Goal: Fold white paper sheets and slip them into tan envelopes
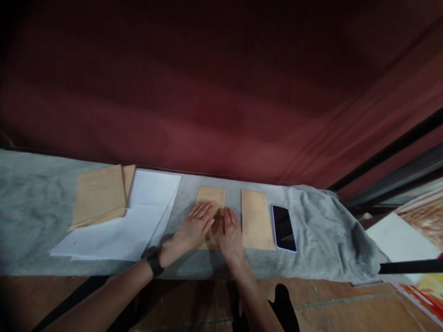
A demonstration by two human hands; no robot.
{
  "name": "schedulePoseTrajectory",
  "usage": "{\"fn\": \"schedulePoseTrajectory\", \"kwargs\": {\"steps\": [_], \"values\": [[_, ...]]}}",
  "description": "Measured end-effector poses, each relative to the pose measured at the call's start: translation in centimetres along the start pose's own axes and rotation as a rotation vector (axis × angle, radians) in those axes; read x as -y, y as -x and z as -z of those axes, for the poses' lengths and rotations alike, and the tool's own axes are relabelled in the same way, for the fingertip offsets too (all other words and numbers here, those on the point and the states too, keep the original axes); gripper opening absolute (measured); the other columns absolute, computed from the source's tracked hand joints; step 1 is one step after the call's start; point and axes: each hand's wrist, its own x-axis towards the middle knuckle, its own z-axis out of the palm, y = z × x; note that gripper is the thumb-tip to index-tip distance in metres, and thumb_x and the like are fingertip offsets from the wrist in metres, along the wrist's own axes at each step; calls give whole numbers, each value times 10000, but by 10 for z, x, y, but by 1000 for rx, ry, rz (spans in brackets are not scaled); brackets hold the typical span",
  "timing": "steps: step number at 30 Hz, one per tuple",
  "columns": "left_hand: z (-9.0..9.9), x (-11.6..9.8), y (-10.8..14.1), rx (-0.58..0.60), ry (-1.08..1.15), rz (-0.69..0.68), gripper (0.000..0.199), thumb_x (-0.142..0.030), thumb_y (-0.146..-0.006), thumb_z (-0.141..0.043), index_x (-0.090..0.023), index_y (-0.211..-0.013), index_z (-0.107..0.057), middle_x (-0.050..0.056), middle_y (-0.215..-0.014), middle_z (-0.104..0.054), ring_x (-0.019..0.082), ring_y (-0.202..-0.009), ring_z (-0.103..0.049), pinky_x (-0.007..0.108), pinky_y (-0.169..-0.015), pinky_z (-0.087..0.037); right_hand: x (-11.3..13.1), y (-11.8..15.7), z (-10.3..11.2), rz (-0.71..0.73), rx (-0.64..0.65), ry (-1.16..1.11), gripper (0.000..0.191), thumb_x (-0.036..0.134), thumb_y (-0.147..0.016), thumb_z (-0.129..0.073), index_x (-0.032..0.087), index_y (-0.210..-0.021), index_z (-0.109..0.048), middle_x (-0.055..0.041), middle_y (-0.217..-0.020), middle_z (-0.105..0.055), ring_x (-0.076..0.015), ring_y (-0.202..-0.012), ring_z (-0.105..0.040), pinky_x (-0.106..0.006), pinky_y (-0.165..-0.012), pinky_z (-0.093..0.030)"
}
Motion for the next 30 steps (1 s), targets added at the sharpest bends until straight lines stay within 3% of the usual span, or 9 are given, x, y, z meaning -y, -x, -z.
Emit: {"fn": "schedulePoseTrajectory", "kwargs": {"steps": [4, 8, 16, 25, 30], "values": [[-11, 1, -17, 10, 14, -28, 542, -366, -1037, -326, -102, -1494, -452, 160, -1577, -458, 246, -1495, -379, 446, -1236, -290, 1, -13, 1, 9, 7, -105, 533, 376, -1058, -282, 130, -1445, -555, -155, -1497, -555, -256, -1458, -433, -493, -1209, -371], [-22, 4, -24, 63, 6, -67, 569, -404, -1023, -360, -121, -1511, -435, 134, -1598, -434, 248, -1513, -344, 447, -1257, -235, 1, -20, -6, 18, 44, -107, 574, 402, -1078, -215, 121, -1437, -563, -157, -1481, -573, -242, -1447, -450, -491, -1210, -368], [-19, -2, -18, 125, -26, -143, 614, -306, -949, -418, -125, -1535, -391, 139, -1589, -446, 215, -1499, -370, 406, -1255, -220, 9, -23, -10, 52, 81, 23, 578, 381, -1096, -172, 118, -1450, -545, -136, -1495, -565, -219, -1435, -462, -444, -1208, -349], [-27, -3, -11, 144, -21, -167, 683, -353, -927, -473, -81, -1546, -368, 207, -1618, -365, 273, -1533, -294, 460, -1254, -199, 11, -19, -9, 48, 83, 95, 571, 399, -1097, -207, 94, -1485, -495, -144, -1526, -530, -232, -1456, -433, -444, -1222, -319], [-27, -4, -2, 134, -21, -212, 752, -366, -925, -515, -103, -1589, -282, 187, -1652, -305, 260, -1546, -259, 449, -1265, -141, 8, -18, -12, 60, 74, 147, 557, 386, -1098, -222, 96, -1484, -501, -147, -1528, -527, -245, -1455, -441, -450, -1215, -332]]}}
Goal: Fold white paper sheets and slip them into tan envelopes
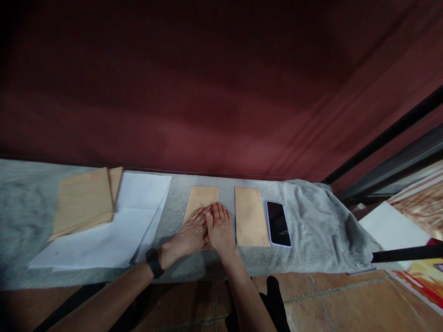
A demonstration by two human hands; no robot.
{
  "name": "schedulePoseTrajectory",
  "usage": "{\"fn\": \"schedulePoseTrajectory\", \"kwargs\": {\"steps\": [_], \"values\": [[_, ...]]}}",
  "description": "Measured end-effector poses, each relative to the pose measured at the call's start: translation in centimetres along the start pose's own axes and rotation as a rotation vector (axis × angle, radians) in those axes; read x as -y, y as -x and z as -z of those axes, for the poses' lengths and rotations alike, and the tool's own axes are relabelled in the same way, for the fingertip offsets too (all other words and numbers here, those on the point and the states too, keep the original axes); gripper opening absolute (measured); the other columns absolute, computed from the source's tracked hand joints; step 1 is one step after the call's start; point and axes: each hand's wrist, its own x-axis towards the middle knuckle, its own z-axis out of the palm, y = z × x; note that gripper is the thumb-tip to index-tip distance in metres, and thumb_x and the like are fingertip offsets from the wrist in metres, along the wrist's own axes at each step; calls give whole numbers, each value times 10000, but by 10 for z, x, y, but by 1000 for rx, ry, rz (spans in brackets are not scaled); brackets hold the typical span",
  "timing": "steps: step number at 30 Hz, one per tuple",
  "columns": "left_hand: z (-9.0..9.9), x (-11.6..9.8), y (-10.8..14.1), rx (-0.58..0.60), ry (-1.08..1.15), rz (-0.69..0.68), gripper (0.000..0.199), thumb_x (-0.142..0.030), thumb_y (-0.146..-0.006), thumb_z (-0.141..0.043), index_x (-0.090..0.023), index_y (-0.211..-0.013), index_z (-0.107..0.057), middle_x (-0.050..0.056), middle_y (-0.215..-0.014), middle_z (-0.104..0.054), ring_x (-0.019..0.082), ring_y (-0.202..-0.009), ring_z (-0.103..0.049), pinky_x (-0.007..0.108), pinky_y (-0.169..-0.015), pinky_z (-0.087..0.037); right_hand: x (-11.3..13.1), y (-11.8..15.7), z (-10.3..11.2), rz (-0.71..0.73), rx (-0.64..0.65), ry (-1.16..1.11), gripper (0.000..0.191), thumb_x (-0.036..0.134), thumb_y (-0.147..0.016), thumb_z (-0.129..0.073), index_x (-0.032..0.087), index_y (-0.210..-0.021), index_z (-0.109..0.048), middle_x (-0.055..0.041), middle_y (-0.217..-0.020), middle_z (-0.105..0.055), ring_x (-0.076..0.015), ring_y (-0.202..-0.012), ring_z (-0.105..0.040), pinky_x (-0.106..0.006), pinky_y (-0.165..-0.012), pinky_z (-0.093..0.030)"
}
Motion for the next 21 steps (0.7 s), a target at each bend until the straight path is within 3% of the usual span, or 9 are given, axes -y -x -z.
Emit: {"fn": "schedulePoseTrajectory", "kwargs": {"steps": [7, 13, 21], "values": [[-1, -11, 14, -58, 63, -71, 665, -384, -966, -516, -146, -1566, -359, 138, -1602, -425, 257, -1516, -329, 451, -1264, -182, -1, 2, 0, 19, 31, 100, 500, 324, -1090, -302, 89, -1481, -508, -163, -1550, -492, -240, -1487, -395, -445, -1218, -337], [10, -23, 25, -74, 67, -154, 613, -401, -1009, -463, -160, -1564, -362, 128, -1614, -405, 258, -1511, -342, 451, -1272, -140, -2, 3, 1, 29, 48, 111, 520, 333, -1088, -291, 76, -1496, -484, -171, -1565, -468, -246, -1504, -363, -454, -1216, -339], [28, -37, 43, 27, 167, -170, 647, -556, -1001, -455, -156, -1510, -435, 130, -1560, -488, 230, -1462, -424, 402, -1266, -201, -2, 3, 1, 33, 52, 114, 536, 354, -1084, -283, 70, -1483, -499, -173, -1561, -477, -269, -1486, -386, -460, -1205, -339]]}}
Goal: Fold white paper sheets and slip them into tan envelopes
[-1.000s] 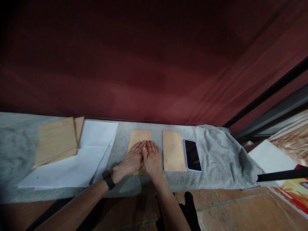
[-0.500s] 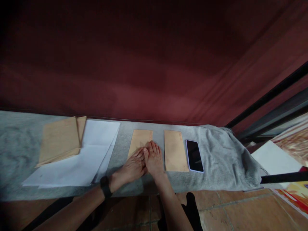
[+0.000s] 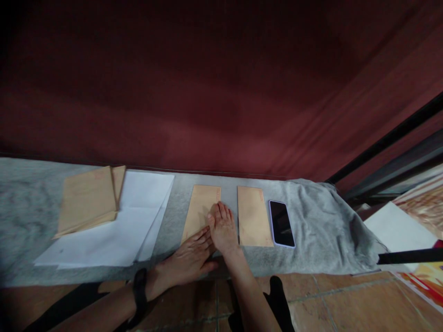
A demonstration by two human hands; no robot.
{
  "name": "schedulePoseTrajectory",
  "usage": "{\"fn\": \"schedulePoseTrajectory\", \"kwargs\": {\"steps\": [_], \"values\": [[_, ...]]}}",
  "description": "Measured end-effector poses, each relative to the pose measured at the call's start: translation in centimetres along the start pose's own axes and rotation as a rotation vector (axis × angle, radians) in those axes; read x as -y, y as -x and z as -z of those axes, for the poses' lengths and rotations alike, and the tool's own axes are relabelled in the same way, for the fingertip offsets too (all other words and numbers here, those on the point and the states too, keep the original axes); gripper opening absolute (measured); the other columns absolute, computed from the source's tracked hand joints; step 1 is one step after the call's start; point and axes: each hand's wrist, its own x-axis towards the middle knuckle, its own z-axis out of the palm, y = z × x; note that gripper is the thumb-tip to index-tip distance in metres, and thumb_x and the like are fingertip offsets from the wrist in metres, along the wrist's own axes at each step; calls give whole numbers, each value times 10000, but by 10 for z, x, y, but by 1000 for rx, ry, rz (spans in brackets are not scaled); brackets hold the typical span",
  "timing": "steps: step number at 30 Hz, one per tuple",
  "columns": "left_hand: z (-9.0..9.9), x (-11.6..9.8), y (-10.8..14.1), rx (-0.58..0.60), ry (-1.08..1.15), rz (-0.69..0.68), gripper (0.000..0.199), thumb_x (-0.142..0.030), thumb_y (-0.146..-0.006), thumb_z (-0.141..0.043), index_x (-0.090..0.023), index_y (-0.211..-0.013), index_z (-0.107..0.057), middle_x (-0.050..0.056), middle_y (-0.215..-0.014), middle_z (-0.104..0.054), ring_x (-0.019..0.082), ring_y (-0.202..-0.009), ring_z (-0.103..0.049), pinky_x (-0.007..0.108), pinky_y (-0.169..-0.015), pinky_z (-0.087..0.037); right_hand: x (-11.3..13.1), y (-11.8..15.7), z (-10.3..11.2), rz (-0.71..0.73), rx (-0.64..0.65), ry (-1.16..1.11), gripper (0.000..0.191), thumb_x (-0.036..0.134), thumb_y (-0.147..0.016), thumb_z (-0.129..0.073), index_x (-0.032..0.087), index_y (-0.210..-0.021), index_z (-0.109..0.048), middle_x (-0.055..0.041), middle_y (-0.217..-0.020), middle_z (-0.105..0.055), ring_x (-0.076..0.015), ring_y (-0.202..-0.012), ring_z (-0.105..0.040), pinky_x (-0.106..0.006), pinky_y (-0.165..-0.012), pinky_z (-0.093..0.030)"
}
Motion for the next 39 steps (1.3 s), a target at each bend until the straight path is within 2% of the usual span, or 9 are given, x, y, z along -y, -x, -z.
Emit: {"fn": "schedulePoseTrajectory", "kwargs": {"steps": [5, 9, 14, 18, 22, 30, 39], "values": [[-5, -9, 12, 10, 38, 12, 703, -617, -992, -435, -138, -1506, -438, 146, -1547, -501, 242, -1470, -417, 401, -1267, -213, -2, 0, -2, 17, -13, -3, 528, 354, -1077, -303, 81, -1480, -508, -179, -1550, -490, -279, -1472, -403, -482, -1197, -347], [-1, -16, 18, 45, 42, 23, 744, -658, -985, -409, -112, -1487, -464, 168, -1540, -502, 264, -1467, -423, 409, -1250, -251, 0, -4, 3, 7, -27, -76, 518, 345, -1069, -322, 86, -1467, -527, -166, -1546, -498, -274, -1472, -409, -487, -1208, -347], [0, -25, 23, 14, 49, 41, 688, -618, -991, -441, -139, -1485, -463, 142, -1529, -523, 261, -1449, -448, 407, -1222, -298, 13, -6, 10, 146, 56, -226, 517, 392, -1076, -325, 188, -1534, -448, -75, -1581, -469, -200, -1485, -397, -433, -1230, -355], [-4, -29, 24, 25, 56, 91, 655, -597, -965, -511, -146, -1440, -505, 149, -1468, -585, 285, -1333, -571, 428, -1164, -381, 21, -2, 3, 229, 131, -181, 529, 394, -1069, -373, 202, -1562, -399, -59, -1623, -400, -189, -1508, -355, -413, -1260, -308], [0, -29, 26, 39, 56, 61, 702, -638, -952, -509, -150, -1456, -489, 146, -1469, -585, 287, -1359, -550, 425, -1171, -380, 18, -4, -4, 187, 137, -111, 522, 395, -1078, -348, 199, -1558, -409, -63, -1638, -364, -201, -1520, -333, -424, -1267, -279], [2, -22, 36, 49, 75, -19, 773, -638, -983, -446, -163, -1580, -321, 134, -1588, -438, 262, -1470, -421, 410, -1232, -307, 9, -18, -8, 101, 72, -17, 540, 399, -1066, -369, 182, -1559, -408, -95, -1628, -367, -235, -1514, -347, -448, -1250, -272], [9, -15, 33, 63, 83, -28, 727, -557, -1002, -481, -188, -1597, -284, 110, -1618, -392, 240, -1481, -404, 390, -1215, -352, -2, -22, -13, 35, -38, 59, 542, 380, -1068, -369, 138, -1550, -418, -122, -1607, -399, -271, -1487, -394, -472, -1233, -286]]}}
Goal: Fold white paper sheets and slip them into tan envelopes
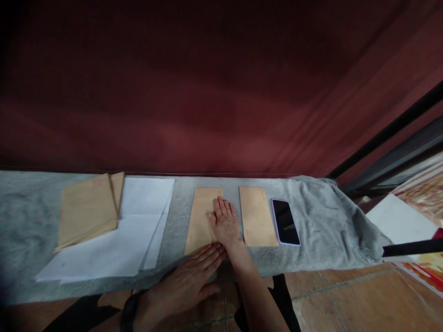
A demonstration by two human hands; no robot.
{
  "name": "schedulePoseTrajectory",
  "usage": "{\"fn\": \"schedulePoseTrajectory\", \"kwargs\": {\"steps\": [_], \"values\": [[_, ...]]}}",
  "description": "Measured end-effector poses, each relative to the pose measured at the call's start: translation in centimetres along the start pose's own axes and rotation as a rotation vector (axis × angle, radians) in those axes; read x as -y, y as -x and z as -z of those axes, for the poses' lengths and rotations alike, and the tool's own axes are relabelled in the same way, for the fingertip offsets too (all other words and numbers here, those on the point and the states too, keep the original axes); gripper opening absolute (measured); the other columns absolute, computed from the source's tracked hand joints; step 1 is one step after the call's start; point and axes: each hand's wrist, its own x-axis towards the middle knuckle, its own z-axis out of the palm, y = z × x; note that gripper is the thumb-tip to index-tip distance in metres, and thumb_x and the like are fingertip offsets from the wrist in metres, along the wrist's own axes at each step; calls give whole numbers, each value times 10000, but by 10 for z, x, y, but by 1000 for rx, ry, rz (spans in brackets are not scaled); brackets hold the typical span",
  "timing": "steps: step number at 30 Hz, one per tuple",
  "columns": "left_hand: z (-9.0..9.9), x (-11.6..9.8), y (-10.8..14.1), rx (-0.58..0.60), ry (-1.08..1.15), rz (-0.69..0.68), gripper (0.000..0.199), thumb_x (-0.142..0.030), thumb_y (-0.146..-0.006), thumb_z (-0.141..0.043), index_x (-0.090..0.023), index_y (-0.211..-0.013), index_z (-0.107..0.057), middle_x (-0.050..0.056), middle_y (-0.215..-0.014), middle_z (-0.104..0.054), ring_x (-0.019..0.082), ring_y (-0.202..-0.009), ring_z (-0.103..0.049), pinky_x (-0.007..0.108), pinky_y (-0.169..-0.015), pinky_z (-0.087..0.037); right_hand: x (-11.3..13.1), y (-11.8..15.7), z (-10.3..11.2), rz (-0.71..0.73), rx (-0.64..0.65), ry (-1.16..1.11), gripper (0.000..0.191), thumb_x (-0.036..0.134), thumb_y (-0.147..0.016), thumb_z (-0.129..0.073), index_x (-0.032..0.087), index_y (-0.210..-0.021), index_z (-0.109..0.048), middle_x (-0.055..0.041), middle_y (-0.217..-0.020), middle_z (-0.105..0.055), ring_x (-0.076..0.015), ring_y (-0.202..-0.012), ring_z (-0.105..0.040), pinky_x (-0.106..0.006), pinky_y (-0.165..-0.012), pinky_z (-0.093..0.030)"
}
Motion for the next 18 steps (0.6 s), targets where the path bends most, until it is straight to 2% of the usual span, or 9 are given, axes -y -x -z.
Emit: {"fn": "schedulePoseTrajectory", "kwargs": {"steps": [7, 10, 13, 15, 18], "values": [[-11, 7, 8, -71, -117, 112, 763, -523, -1001, -483, -180, -1618, -194, 131, -1647, -332, 265, -1518, -331, 471, -1233, -324, -13, 5, -1, 0, -35, 41, 559, 375, -1065, -361, 95, -1545, -411, -158, -1590, -428, -275, -1484, -393, -476, -1204, -337], [-21, 17, 8, -138, -176, 201, 766, -534, -994, -486, -158, -1607, -221, 171, -1633, -347, 305, -1518, -324, 539, -1232, -311, -15, 8, 0, -14, -50, 45, 552, 364, -1061, -359, 87, -1534, -430, -174, -1577, -446, -286, -1481, -396, -486, -1194, -355], [-29, 29, 7, -228, -197, 336, 733, -457, -986, -510, -104, -1583, -271, 216, -1617, -356, 344, -1518, -309, 567, -1217, -328, -15, 11, 2, -29, -45, 47, 546, 343, -1060, -342, 74, -1524, -443, -183, -1574, -448, -294, -1482, -391, -493, -1188, -362], [-29, 37, 4, -284, -136, 421, 699, -408, -987, -498, -85, -1572, -290, 229, -1616, -353, 347, -1516, -314, 556, -1203, -361, -15, 13, 4, -37, -30, 48, 548, 332, -1056, -339, 48, -1510, -456, -195, -1576, -443, -308, -1488, -379, -498, -1190, -358], [-21, 48, -1, -359, 104, 529, 631, -395, -1000, -459, -129, -1559, -336, 196, -1650, -303, 318, -1510, -340, 517, -1179, -413, -13, 15, 6, -50, -17, 27, 543, 302, -1040, -354, 11, -1480, -484, -212, -1574, -439, -318, -1486, -381, -499, -1201, -342]]}}
